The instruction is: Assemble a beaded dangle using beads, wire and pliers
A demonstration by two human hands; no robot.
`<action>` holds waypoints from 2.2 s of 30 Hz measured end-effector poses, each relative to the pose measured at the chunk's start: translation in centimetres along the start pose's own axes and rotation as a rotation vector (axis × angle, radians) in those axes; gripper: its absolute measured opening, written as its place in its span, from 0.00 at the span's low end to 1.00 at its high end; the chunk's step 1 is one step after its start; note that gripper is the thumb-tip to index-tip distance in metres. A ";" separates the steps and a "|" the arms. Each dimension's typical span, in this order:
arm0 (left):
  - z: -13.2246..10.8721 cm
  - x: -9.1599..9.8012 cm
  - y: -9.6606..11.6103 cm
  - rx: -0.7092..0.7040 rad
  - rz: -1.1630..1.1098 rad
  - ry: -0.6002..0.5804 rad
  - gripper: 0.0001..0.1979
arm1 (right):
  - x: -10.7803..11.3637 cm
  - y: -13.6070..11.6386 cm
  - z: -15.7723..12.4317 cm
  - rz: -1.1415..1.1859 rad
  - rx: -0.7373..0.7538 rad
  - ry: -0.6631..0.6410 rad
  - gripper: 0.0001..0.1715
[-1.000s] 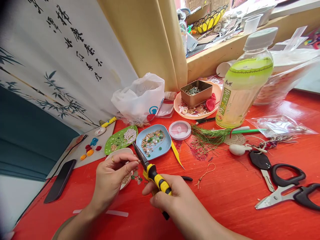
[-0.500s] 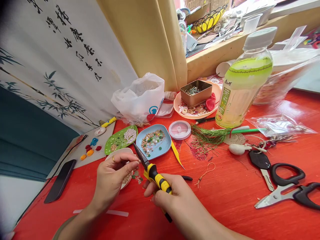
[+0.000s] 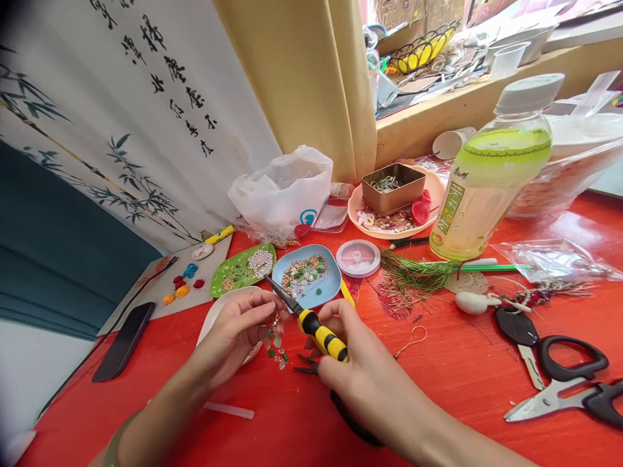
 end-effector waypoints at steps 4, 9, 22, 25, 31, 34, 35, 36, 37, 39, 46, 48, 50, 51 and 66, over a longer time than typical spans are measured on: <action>0.3 0.2 0.1 0.072 -0.066 -0.065 0.07 | 0.4 0.1 0.5 -0.093 -0.073 -0.002 0.23; 0.6 0.6 0.5 0.041 0.004 -0.073 0.09 | 1.5 0.8 1.0 -0.238 -0.151 0.120 0.26; 0.8 0.6 0.6 0.021 0.070 -0.097 0.09 | 1.8 0.6 1.3 -0.308 -0.159 0.182 0.26; 0.8 0.6 0.3 0.035 0.100 -0.075 0.09 | 1.8 1.0 1.4 -0.317 -0.146 0.162 0.28; 0.8 0.5 -0.3 0.010 0.230 -0.049 0.07 | 1.2 1.4 0.8 -0.346 -0.130 0.107 0.30; 0.7 0.3 -0.5 -0.009 0.250 -0.038 0.06 | 1.0 1.2 0.5 -0.317 -0.130 0.098 0.31; 0.7 0.3 -0.5 -0.009 0.252 -0.034 0.06 | 0.9 1.1 0.5 -0.315 -0.126 0.085 0.30; 0.7 0.4 -0.6 -0.007 0.256 -0.030 0.06 | 0.8 1.0 0.4 -0.315 -0.121 0.071 0.29; 0.7 0.4 -0.6 -0.004 0.262 -0.028 0.06 | 0.7 0.9 0.3 -0.318 -0.118 0.059 0.28; 0.6 0.4 -0.5 0.002 0.267 -0.027 0.06 | 0.6 0.6 0.2 -0.325 -0.123 0.057 0.26; 0.6 0.2 -0.1 0.012 0.262 -0.024 0.03 | 0.5 0.6 0.0 -0.289 -0.092 0.040 0.24; 0.6 0.2 0.0 0.019 0.254 -0.027 0.03 | 0.6 0.9 0.1 -0.307 -0.121 0.039 0.25; 0.5 0.1 0.0 0.017 0.257 -0.031 0.02 | 0.7 1.2 0.1 -0.324 -0.157 0.040 0.27; 0.5 0.2 0.0 0.014 0.258 -0.034 0.02 | 0.7 1.3 0.1 -0.328 -0.175 0.041 0.28; 0.6 0.3 0.0 0.036 0.254 -0.060 0.04 | 0.6 1.2 0.0 -0.288 -0.221 0.024 0.32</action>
Point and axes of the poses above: each hand's wrist, its own z-axis towards the middle knuckle, its own x-axis out of the back of the hand, y = z × x, the point moved 4 cm from there along z, towards the middle knuckle, and after that the axes turned 12 degrees about -x, right-handed, at the moved point
